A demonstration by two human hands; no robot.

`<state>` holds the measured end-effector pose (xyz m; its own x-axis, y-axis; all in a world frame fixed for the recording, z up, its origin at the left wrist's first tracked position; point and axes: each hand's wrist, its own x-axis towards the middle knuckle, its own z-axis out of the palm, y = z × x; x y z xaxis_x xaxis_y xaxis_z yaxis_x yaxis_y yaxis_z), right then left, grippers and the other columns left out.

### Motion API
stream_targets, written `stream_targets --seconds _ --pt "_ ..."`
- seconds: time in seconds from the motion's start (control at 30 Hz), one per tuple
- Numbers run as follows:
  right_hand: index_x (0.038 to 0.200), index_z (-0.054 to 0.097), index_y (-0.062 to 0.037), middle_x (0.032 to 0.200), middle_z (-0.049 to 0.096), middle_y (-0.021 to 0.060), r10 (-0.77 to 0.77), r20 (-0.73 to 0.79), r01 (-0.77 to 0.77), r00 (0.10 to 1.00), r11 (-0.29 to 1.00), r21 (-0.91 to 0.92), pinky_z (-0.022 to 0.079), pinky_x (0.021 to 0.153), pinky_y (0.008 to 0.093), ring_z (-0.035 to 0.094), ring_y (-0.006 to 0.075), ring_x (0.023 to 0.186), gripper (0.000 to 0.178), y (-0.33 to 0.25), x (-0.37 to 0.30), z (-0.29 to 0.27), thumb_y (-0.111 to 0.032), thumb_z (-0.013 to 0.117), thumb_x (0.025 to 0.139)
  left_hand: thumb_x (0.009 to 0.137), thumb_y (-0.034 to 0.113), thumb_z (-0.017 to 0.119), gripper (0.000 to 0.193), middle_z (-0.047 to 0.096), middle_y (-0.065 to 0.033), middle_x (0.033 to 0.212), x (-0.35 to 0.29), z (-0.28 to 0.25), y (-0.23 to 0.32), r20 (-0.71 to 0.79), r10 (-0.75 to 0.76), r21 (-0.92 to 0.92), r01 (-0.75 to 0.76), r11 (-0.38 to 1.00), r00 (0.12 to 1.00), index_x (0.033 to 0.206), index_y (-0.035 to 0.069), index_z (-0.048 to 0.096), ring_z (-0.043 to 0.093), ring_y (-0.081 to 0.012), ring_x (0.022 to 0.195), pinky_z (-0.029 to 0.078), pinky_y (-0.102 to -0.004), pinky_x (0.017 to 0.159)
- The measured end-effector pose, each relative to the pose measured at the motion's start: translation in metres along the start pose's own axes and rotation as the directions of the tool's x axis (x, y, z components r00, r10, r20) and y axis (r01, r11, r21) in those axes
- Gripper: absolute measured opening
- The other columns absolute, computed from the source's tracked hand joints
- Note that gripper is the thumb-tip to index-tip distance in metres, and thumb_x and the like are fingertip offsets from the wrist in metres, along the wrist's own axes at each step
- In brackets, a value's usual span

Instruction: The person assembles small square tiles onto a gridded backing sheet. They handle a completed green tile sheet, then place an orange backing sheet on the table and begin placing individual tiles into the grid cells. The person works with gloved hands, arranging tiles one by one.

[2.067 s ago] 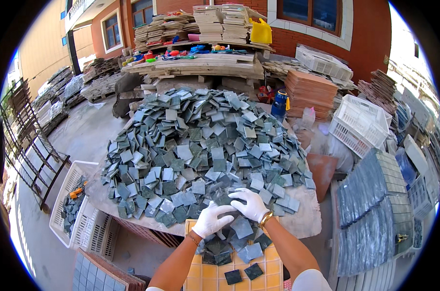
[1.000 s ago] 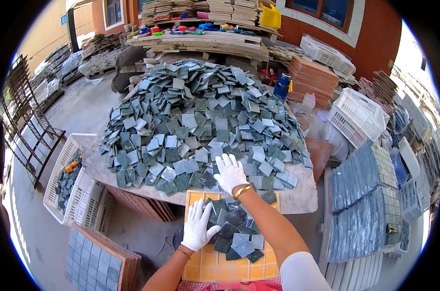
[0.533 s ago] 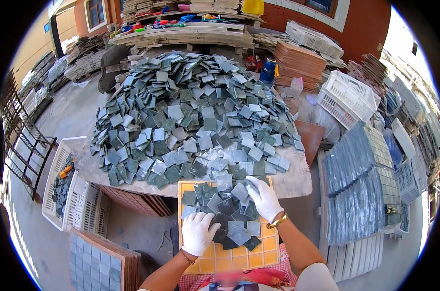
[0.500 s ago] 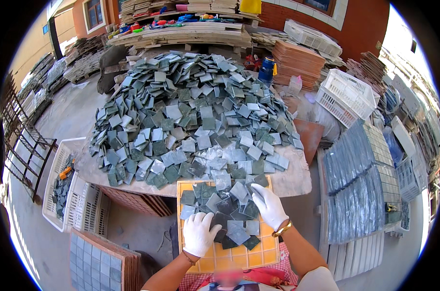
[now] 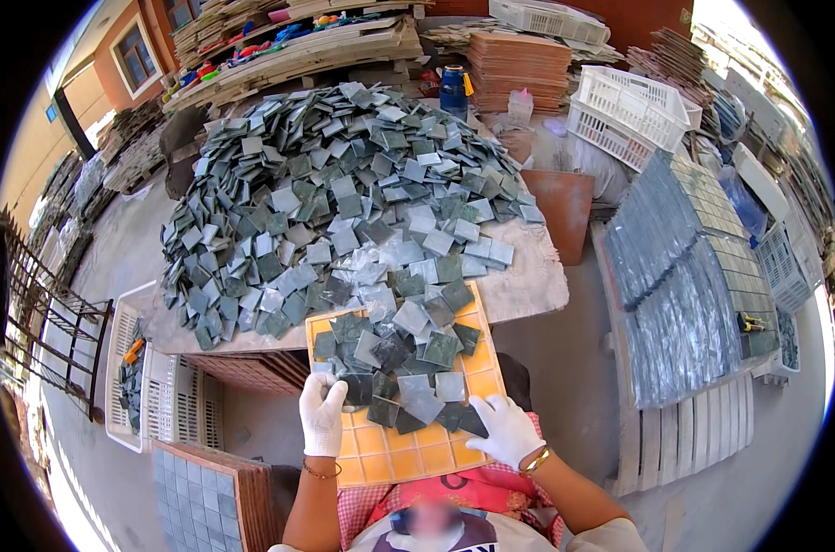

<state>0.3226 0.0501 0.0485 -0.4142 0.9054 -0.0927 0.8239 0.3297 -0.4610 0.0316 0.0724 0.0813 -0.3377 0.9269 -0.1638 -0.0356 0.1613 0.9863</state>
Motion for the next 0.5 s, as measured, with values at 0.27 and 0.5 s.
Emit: stream_targets --seconds 0.27,0.5 --pt "0.132 0.045 -0.0098 0.114 0.051 0.0141 0.027 0.047 -0.024 0.999 0.998 -0.053 0.045 0.089 0.0433 0.05 0.0346 0.104 0.079 -0.004 -0.003 -0.011 -0.033 0.082 0.065 0.085 -0.004 0.056 0.039 0.06 -0.0077 0.104 -0.049 -0.015 -0.003 0.212 -0.071 -0.256 0.126 0.959 0.975 0.123 0.0 0.046 0.059 -0.013 0.089 0.055 -0.028 0.073" --pt "0.116 0.057 -0.0084 0.108 0.051 0.0126 0.038 -0.096 -0.041 0.995 0.999 -0.035 0.043 0.091 0.0452 0.047 0.0347 0.104 0.06 -0.002 -0.011 0.0 -0.017 0.079 0.061 0.088 0.001 0.059 0.039 0.062 -0.0061 0.108 -0.032 -0.095 -0.008 0.142 -0.272 -0.409 0.307 0.859 0.952 0.126 0.0 0.052 0.06 -0.0137 0.095 0.053 -0.0257 0.075"
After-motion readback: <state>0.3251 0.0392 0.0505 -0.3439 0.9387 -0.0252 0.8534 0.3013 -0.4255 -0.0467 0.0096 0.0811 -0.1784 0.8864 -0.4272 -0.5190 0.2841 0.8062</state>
